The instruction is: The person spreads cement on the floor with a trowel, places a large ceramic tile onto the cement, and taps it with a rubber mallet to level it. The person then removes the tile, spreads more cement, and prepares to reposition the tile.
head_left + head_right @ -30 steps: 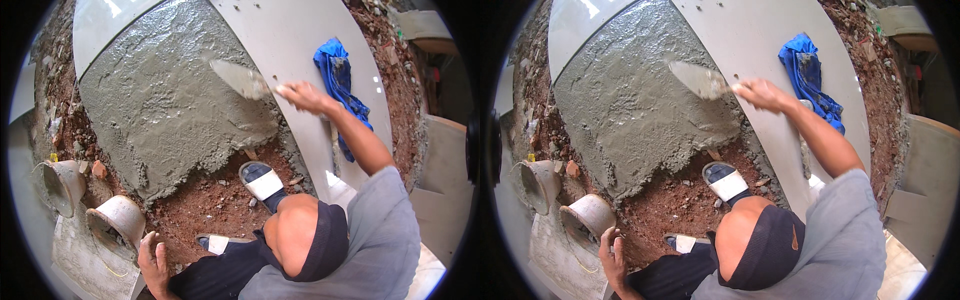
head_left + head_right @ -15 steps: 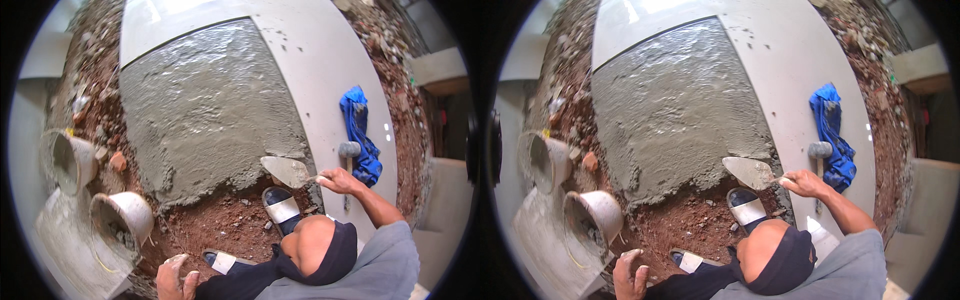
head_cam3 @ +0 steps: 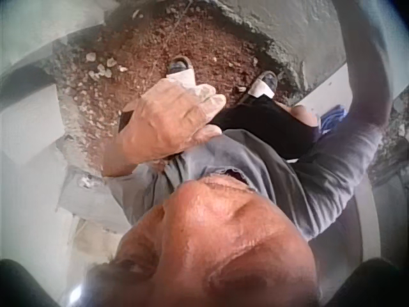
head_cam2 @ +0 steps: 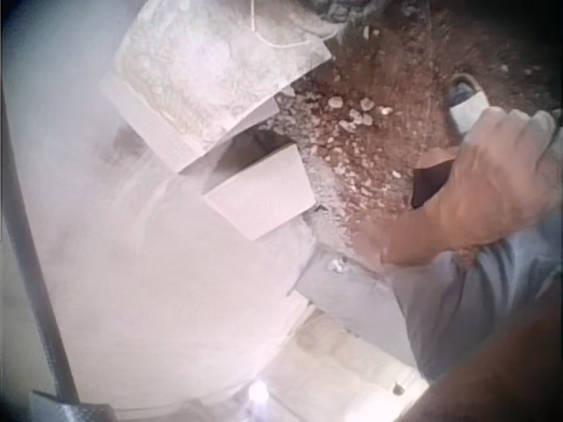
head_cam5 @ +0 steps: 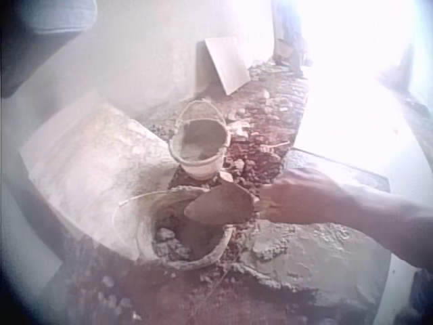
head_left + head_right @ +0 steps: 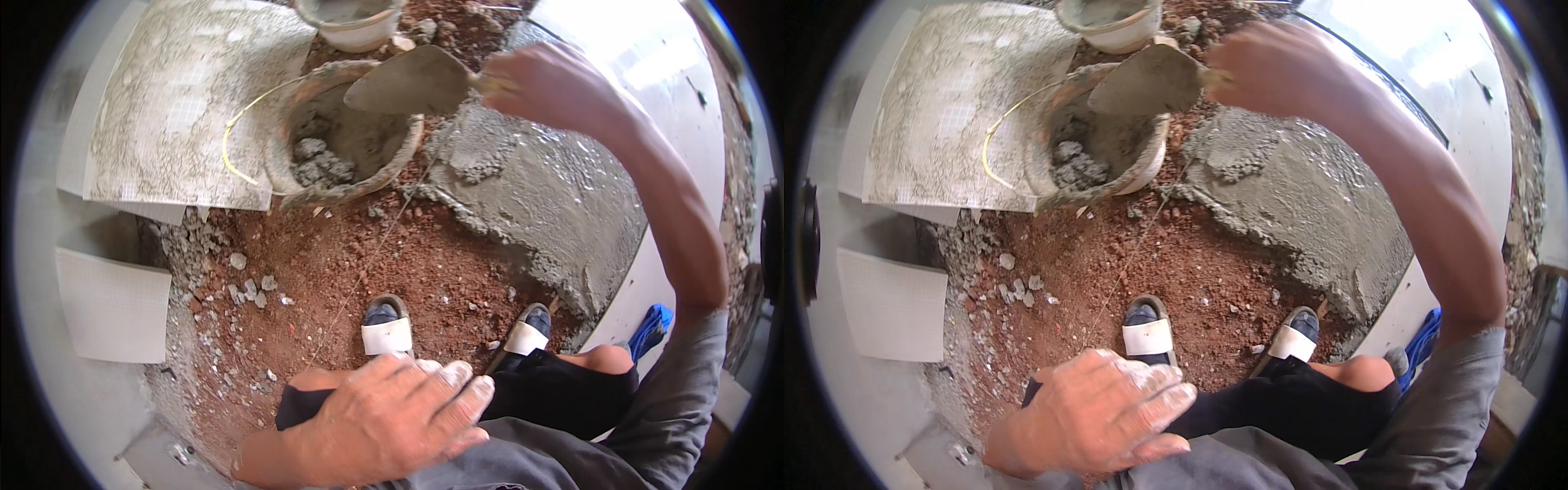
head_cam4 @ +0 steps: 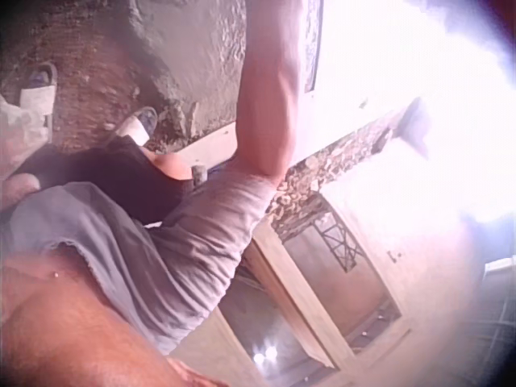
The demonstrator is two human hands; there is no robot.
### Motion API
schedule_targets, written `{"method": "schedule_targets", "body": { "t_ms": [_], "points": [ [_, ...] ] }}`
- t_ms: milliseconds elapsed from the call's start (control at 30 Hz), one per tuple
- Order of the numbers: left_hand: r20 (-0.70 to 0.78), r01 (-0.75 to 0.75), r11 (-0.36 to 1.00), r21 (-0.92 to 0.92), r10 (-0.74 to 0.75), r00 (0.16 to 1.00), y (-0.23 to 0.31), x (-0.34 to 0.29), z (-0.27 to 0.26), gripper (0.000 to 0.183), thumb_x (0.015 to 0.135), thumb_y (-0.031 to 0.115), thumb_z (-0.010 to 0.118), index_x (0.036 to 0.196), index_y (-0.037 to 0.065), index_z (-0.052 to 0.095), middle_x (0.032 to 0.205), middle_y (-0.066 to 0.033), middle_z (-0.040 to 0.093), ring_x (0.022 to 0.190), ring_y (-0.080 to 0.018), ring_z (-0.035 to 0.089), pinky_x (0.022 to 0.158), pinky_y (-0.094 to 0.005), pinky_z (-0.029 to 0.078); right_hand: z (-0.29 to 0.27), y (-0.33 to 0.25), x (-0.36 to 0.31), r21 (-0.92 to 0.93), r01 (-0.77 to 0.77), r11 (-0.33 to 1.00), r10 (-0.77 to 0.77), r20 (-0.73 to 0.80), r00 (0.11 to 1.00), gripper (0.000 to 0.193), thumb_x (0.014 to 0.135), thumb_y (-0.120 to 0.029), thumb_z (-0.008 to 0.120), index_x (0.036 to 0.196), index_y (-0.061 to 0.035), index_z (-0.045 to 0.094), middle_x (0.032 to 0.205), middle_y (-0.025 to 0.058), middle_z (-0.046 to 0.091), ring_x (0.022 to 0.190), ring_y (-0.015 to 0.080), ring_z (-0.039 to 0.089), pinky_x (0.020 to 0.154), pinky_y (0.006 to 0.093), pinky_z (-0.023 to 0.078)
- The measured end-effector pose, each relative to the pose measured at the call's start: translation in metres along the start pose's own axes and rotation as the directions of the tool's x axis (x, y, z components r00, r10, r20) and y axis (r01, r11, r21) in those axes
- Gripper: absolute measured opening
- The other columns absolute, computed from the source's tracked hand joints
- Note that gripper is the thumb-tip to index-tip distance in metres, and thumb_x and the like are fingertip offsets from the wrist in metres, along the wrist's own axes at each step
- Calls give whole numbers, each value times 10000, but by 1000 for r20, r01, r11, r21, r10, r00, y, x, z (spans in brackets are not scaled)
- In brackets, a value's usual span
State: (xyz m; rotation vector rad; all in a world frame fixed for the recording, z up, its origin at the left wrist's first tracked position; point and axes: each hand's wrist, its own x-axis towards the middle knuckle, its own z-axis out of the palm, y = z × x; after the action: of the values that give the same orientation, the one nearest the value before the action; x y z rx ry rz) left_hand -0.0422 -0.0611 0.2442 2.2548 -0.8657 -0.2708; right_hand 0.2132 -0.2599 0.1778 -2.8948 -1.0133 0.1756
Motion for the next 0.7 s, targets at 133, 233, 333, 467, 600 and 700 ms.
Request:
{"method": "schedule_targets", "body": {
  "t_ms": [133,233,333,467,600,700],
  "points": [
    [-84,62,996,-63,-67,994,9,-41,-16,431,829,276,675,1174,34,585,1077,-156,622,892,-268,631,763,-395,501,10,-71,98,-386,107,916,-62,127,990,301,925,-370,581,953,-89,689,821,41,703,712,156,672,650,324,575],
    [-132,53,999,8,-51,990,4,-62,-20,443,830,307,666,1175,42,583,1075,-147,624,881,-249,632,749,-384,506,49,-123,130,-310,68,948,-2,211,978,286,885,-344,592,888,-88,721,897,94,716,761,213,693,675,366,582],
    [-173,62,998,14,-59,983,1,-77,-22,426,865,327,632,1187,55,580,1080,-140,628,881,-246,635,756,-377,510,77,-140,146,-20,268,963,-257,212,943,415,809,-394,624,809,11,716,872,158,715,782,287,699,634,426,564],
    [-98,43,999,-22,-45,994,-5,-89,-24,415,901,351,597,1209,73,584,1083,-126,634,880,-250,636,748,-371,514,96,-115,151,178,41,983,-114,427,897,425,867,-431,616,891,-19,719,685,126,656,535,222,627,486,361,520],
    [-26,13,1000,-13,-14,1000,-10,-87,-24,406,906,359,594,1202,81,598,1079,-118,636,877,-246,637,735,-370,515,85,-91,140,-264,818,510,-710,407,574,238,922,-217,505,925,-66,690,843,141,694,763,309,666,654,423,551],
    [-83,-60,998,29,62,995,-20,-81,-16,400,909,359,591,1198,83,602,1074,-117,636,871,-244,636,732,-371,514,76,-87,114,4,702,712,-682,240,691,217,887,-233,541,907,-68,682,813,149,680,754,314,655,655,421,536]
  ]
}}
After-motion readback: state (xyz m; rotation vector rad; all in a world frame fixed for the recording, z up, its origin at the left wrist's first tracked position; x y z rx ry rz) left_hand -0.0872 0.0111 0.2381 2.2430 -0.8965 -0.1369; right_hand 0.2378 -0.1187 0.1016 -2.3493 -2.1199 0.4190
